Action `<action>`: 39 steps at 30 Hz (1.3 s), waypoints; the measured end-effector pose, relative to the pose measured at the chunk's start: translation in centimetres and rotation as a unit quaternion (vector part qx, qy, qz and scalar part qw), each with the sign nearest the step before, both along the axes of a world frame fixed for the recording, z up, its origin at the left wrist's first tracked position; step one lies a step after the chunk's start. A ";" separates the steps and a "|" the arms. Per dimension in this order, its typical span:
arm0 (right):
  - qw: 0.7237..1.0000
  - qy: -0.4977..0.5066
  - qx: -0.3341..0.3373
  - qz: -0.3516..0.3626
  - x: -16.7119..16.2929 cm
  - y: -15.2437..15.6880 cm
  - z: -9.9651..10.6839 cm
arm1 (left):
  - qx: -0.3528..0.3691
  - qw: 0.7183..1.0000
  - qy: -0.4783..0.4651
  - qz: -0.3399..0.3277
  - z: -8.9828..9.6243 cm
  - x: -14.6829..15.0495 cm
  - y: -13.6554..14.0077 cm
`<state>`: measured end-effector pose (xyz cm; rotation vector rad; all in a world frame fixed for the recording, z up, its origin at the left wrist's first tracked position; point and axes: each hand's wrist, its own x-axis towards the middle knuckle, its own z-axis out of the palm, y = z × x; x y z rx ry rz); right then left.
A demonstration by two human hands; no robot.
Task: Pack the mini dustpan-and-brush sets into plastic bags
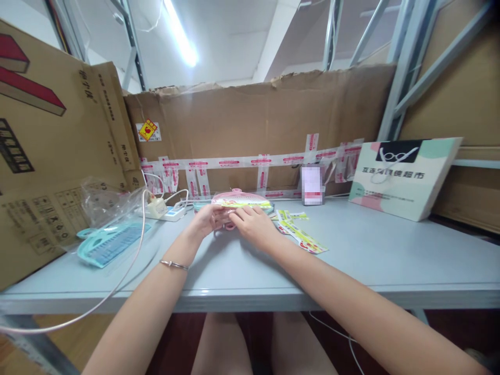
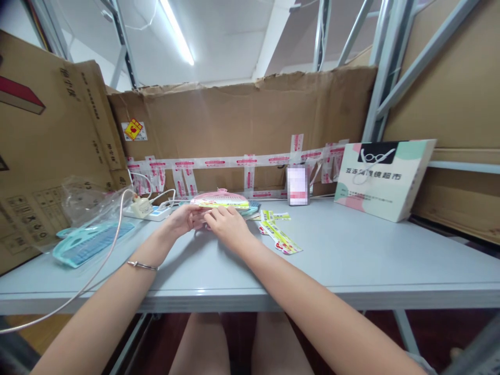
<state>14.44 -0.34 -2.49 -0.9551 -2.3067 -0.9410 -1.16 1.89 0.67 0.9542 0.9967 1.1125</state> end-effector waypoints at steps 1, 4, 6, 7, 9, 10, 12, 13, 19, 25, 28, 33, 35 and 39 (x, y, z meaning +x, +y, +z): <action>1.000 -0.007 0.002 -0.007 0.1 0.0 0.2 | -0.002 1.000 0.000 0.004 0.0 0.0 0.1; 0.999 -0.029 0.010 -0.021 0.7 0.2 0.9 | -0.002 1.000 -0.002 0.009 -0.1 -0.1 0.2; 0.999 -0.046 0.014 -0.024 1.2 0.3 1.5 | 0.000 1.000 -0.006 0.010 -0.2 0.0 0.2; 0.998 -0.056 0.016 -0.023 1.4 0.4 1.7 | 0.001 1.000 -0.007 0.010 -0.2 0.1 0.2; 0.996 -0.082 0.020 -0.008 1.6 0.4 2.2 | 0.001 1.000 -0.009 0.012 -0.2 0.2 0.2; 0.995 -0.099 0.020 0.007 1.6 0.3 2.4 | 0.002 1.000 -0.010 0.013 -0.2 0.3 0.2; 0.988 -0.140 0.027 0.053 1.7 0.0 2.6 | 0.004 1.000 -0.009 0.009 -0.2 0.4 0.1; 0.984 -0.158 0.037 0.077 1.8 -0.2 2.6 | 0.006 1.000 -0.008 0.003 -0.2 0.5 0.0; 0.985 -0.124 0.062 0.099 3.4 -1.8 1.3 | 0.019 0.999 -0.001 -0.049 -0.4 1.2 -0.6; 0.991 -0.123 0.020 -0.046 5.7 -2.4 0.7 | 0.028 0.999 -0.032 -0.030 -0.1 1.2 -0.6; 0.995 -0.073 -0.017 -0.061 7.3 -2.1 0.5 | 0.025 0.999 -0.043 -0.022 0.3 1.0 -0.8; 0.966 0.228 -0.105 0.069 9.3 -0.8 -0.2 | 0.024 0.999 -0.045 -0.003 0.5 1.0 -0.8; 0.893 0.407 -0.166 0.098 9.2 0.1 -0.5 | 0.025 0.999 -0.043 -0.003 0.4 1.0 -0.8; 0.732 0.565 -0.372 0.079 8.2 2.2 -1.1 | 0.029 0.999 -0.029 -0.024 0.3 1.2 -1.0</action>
